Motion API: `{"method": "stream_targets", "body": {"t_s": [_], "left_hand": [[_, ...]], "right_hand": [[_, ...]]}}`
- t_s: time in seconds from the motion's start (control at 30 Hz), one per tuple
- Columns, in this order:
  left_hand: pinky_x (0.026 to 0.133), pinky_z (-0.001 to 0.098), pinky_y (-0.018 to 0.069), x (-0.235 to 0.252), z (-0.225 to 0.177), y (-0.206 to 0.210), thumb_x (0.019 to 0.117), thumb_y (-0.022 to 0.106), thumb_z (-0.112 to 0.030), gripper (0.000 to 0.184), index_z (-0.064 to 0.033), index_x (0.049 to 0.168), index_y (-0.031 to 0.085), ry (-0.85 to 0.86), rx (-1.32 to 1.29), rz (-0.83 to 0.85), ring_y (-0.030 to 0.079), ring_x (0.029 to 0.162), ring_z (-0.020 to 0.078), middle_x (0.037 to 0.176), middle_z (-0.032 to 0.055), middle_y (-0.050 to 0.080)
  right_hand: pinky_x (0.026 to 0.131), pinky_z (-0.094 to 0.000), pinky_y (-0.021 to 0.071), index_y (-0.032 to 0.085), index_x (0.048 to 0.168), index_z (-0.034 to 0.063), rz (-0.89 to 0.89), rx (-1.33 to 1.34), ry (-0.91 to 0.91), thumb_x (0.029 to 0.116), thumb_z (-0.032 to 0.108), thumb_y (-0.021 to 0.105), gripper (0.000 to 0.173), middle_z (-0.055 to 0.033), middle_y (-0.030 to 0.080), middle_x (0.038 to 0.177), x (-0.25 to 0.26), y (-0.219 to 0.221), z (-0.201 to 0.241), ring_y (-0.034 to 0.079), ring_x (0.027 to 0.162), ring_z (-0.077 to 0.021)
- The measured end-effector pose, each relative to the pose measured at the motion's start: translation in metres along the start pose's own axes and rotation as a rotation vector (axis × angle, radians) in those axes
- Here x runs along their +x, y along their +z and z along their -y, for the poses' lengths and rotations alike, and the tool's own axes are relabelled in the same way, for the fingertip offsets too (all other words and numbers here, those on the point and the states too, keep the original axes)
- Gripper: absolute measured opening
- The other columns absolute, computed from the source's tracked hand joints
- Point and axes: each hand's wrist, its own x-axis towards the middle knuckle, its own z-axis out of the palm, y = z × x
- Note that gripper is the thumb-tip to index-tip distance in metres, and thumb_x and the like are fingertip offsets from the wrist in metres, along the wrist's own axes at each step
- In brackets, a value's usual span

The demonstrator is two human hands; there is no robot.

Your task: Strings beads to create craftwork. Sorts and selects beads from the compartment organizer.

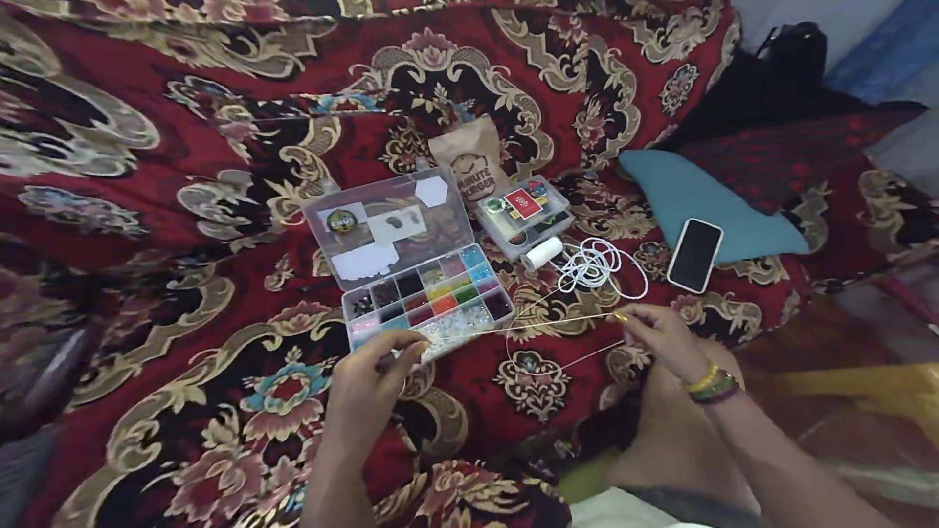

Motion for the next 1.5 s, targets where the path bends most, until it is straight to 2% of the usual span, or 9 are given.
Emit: {"method": "stream_targets", "body": {"t_s": [0.37,0.7,0.8,0.87,0.93,1.03,1.13,1.27,1.5], "left_hand": [[0.062,0.0104,0.0436,-0.005,0.037,-0.016,0.0963,0.063,-0.023,0.026,0.0014,0.102,0.07,-0.162,-0.121,-0.237,0.052,0.066,-0.0089,0.089,-0.0001,0.069],[0.062,0.0061,0.0466,-0.012,0.028,-0.036,0.0958,0.061,-0.012,0.016,0.0013,0.1,0.069,-0.067,-0.358,-0.379,0.055,0.068,-0.013,0.086,-0.0128,0.068],[0.064,0.008,0.0499,-0.012,0.021,-0.035,0.0974,0.059,-0.009,0.016,-0.0006,0.102,0.072,0.006,-0.412,-0.288,0.06,0.071,-0.0114,0.092,-0.0114,0.073],[0.078,0.0145,0.055,-0.012,0.015,-0.024,0.0967,0.061,-0.01,0.019,0.0032,0.1,0.074,0.099,-0.286,-0.177,0.067,0.085,-0.0033,0.098,0.0017,0.075],[0.082,0.0257,0.0583,-0.011,-0.001,0.003,0.0934,0.067,-0.016,0.017,-0.0052,0.095,0.08,0.183,-0.092,-0.066,0.07,0.088,0.0092,0.096,0.0069,0.074],[0.077,0.0471,0.0609,-0.022,-0.036,0.051,0.0923,0.073,-0.015,0.01,-0.0118,0.095,0.082,0.218,0.027,0.171,0.073,0.088,0.0263,0.098,0.011,0.074],[0.075,0.0429,0.0617,-0.032,-0.046,0.083,0.0921,0.071,-0.012,0.008,-0.0106,0.09,0.079,0.325,0.04,0.228,0.073,0.088,0.0259,0.094,0.0103,0.073],[0.075,0.0408,0.0611,-0.034,-0.046,0.083,0.0903,0.073,-0.014,0.008,-0.008,0.088,0.078,0.284,0.052,0.204,0.073,0.086,0.0244,0.092,0.0096,0.074],[0.082,0.0408,0.0578,-0.027,-0.042,0.077,0.0939,0.07,-0.013,0.012,-0.0044,0.096,0.078,0.085,-0.239,0.352,0.072,0.087,0.0218,0.096,0.0104,0.075]], "right_hand": [[0.069,-0.0384,0.0541,0.073,0.111,-0.0015,-0.244,-0.249,0.183,0.1055,0.015,0.053,0.027,-0.0118,0.07,0.083,0.013,-0.034,-0.023,0.063,0.068,-0.0174],[0.072,-0.0364,0.0557,0.072,0.113,-0.0015,-0.271,-0.245,0.294,0.1068,0.014,0.052,0.027,-0.0125,0.071,0.088,0.011,-0.047,-0.034,0.066,0.072,-0.0175],[0.097,-0.0524,0.0512,0.072,0.119,-0.0002,-0.16,-0.488,0.34,0.1053,0.016,0.055,0.028,-0.0207,0.073,0.11,0.01,-0.05,-0.034,0.069,0.104,-0.0339],[0.112,-0.062,0.0379,0.065,0.135,0.0,0.029,-0.686,0.326,0.1028,0.02,0.06,0.038,-0.0263,0.062,0.136,0.01,-0.041,-0.019,0.055,0.131,-0.0453],[0.116,-0.058,0.0363,0.062,0.137,-0.0016,0.122,-0.607,0.18,0.102,0.02,0.062,0.042,-0.0257,0.057,0.143,0.002,-0.015,0.002,0.05,0.137,-0.0429],[0.1,-0.0387,0.0537,0.061,0.138,0.0011,0.246,-0.041,0.064,0.1004,0.017,0.061,0.041,-0.0141,0.063,0.138,-0.019,0.041,0.047,0.064,0.123,-0.0216],[0.083,-0.0367,0.063,0.052,0.146,0.0008,0.465,0.331,0.124,0.0986,0.012,0.06,0.049,-0.0112,0.065,0.134,-0.039,0.08,0.077,0.071,0.107,-0.0186],[0.071,-0.0294,0.063,0.063,0.127,-0.0036,0.439,0.331,0.112,0.0991,0.01,0.06,0.031,-0.0068,0.074,0.099,-0.047,0.103,0.071,0.072,0.077,-0.0117],[0.063,-0.0207,0.0592,0.073,0.102,0.0013,0.303,0.317,0.022,0.0951,0.008,0.063,0.014,0.0026,0.073,0.078,-0.047,0.103,0.059,0.068,0.066,-0.0039]]}}
